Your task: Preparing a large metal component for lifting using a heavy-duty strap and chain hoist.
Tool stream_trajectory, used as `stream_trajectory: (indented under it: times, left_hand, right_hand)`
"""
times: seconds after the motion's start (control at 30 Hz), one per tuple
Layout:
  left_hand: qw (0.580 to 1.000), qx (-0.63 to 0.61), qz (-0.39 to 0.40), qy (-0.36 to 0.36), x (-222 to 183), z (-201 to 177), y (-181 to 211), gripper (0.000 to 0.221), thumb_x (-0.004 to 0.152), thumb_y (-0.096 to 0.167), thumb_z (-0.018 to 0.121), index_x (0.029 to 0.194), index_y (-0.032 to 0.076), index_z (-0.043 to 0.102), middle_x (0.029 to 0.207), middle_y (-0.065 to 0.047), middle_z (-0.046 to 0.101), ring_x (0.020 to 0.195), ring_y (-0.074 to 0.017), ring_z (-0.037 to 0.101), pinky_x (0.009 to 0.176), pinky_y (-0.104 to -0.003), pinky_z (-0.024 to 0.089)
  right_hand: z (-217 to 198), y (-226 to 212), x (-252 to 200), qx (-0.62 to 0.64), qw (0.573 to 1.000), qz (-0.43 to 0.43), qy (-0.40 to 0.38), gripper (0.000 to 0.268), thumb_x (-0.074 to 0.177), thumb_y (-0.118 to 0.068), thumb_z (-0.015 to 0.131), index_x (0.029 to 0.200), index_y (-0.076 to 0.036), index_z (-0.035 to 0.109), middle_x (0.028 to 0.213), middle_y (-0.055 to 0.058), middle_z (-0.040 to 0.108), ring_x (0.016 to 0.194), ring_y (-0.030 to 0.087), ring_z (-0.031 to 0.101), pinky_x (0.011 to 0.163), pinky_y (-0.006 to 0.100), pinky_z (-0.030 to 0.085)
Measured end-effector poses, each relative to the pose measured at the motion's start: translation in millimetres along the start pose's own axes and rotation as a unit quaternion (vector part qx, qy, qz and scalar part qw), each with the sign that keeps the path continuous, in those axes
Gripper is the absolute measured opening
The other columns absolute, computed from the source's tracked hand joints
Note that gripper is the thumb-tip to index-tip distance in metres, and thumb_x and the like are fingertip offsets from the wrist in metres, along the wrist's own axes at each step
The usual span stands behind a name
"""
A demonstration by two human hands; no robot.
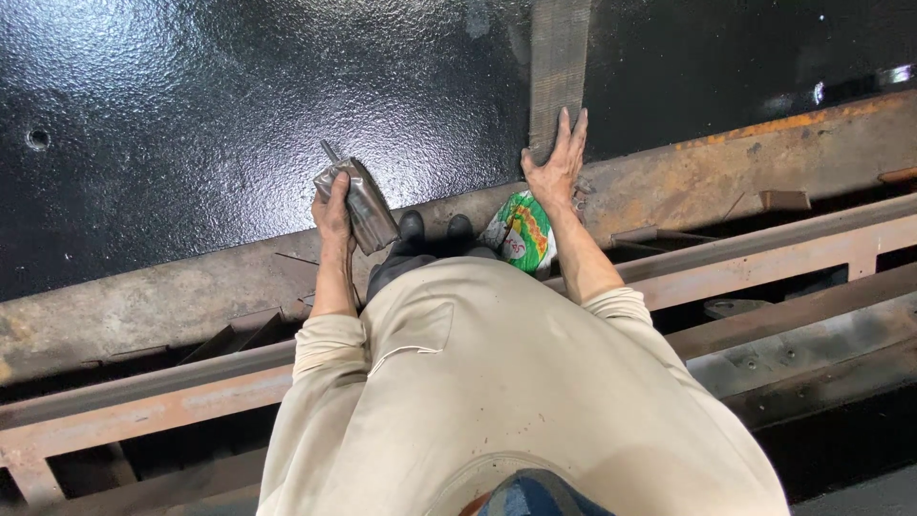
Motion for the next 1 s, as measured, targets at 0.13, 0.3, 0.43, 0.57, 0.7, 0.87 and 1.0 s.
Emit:
stream_trajectory:
  times: [0.13, 0.3, 0.43, 0.57, 0.7, 0.87, 1.0]
  left_hand:
    - [1.0, -0.016, -0.006, -0.004, -1, -1, 0, 0.034, 0.09, 0.032, 0.08, 0.111, 0.007, 0.072, 0.094, -0.003, 0.073, 0.078, -0.0137, 0.069, 0.073, -0.03, 0.058]
    - [1.0, 0.0, -0.005, -0.005, 1, 0, 1, 0.037, 0.089, 0.033, 0.08, 0.113, 0.007, 0.071, 0.094, -0.004, 0.073, 0.078, -0.014, 0.069, 0.073, -0.03, 0.058]
    - [1.0, -0.012, -0.007, -0.003, 0, -1, -1, 0.039, 0.088, 0.033, 0.082, 0.114, 0.006, 0.071, 0.097, -0.004, 0.074, 0.081, -0.0143, 0.069, 0.076, -0.031, 0.058]
    - [1.0, -0.013, -0.006, -0.002, 0, 1, 1, 0.039, 0.087, 0.033, 0.082, 0.113, 0.006, 0.071, 0.097, -0.004, 0.073, 0.081, -0.0143, 0.069, 0.076, -0.031, 0.059]
    - [1.0, 0.002, -0.001, 0.004, 2, -3, -5, 0.038, 0.087, 0.033, 0.082, 0.112, 0.006, 0.072, 0.096, -0.004, 0.074, 0.08, -0.0144, 0.07, 0.075, -0.031, 0.058]
    - [1.0, -0.013, 0.005, -0.001, 2, -2, -3, 0.04, 0.087, 0.033, 0.083, 0.113, 0.006, 0.072, 0.096, -0.005, 0.074, 0.079, -0.0154, 0.069, 0.074, -0.031, 0.057]
    - [1.0, 0.014, 0.003, 0.001, -2, 1, 3, 0.041, 0.086, 0.035, 0.082, 0.113, 0.006, 0.072, 0.095, -0.004, 0.074, 0.079, -0.0149, 0.07, 0.075, -0.031, 0.059]
  right_hand:
    - [0, 0, 0, -0.013, 1.0, -0.002, 0.005, 0.107, 0.077, -0.018, 0.089, 0.163, -0.013, 0.026, 0.168, 0.026, 0.014, 0.154, 0.048, 0.024, 0.125, 0.054, 0.029]
    - [0, 0, 3, -0.006, 1.0, -0.007, 0.01, 0.108, 0.076, -0.019, 0.09, 0.163, -0.014, 0.026, 0.168, 0.026, 0.015, 0.154, 0.048, 0.024, 0.125, 0.055, 0.029]
    - [0, 0, 2, -0.011, 1.0, -0.011, 0.018, 0.108, 0.076, -0.019, 0.09, 0.163, -0.014, 0.027, 0.168, 0.025, 0.016, 0.154, 0.047, 0.026, 0.125, 0.055, 0.032]
    - [-1, -1, 3, -0.008, 1.0, 0.002, 0.013, 0.108, 0.074, -0.019, 0.09, 0.162, -0.014, 0.027, 0.167, 0.025, 0.017, 0.152, 0.048, 0.027, 0.123, 0.055, 0.033]
    - [-2, -1, 3, -0.013, 1.0, -0.004, 0.015, 0.106, 0.075, -0.018, 0.089, 0.162, -0.014, 0.028, 0.167, 0.025, 0.018, 0.153, 0.047, 0.027, 0.123, 0.055, 0.033]
    - [-3, -3, 3, -0.015, 1.0, 0.008, 0.015, 0.108, 0.073, -0.019, 0.089, 0.161, -0.016, 0.027, 0.166, 0.024, 0.019, 0.152, 0.047, 0.028, 0.121, 0.056, 0.035]
    - [-5, -7, 6, -0.01, 1.0, 0.021, 0.008, 0.107, 0.073, -0.018, 0.088, 0.161, -0.016, 0.027, 0.166, 0.023, 0.019, 0.151, 0.047, 0.029, 0.119, 0.057, 0.036]
Point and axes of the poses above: each hand's wrist, its own x-axis towards the middle knuckle, its own z-axis out of the palm, y = z × x, the point moved 5 cm from there along x, towards the middle knuckle
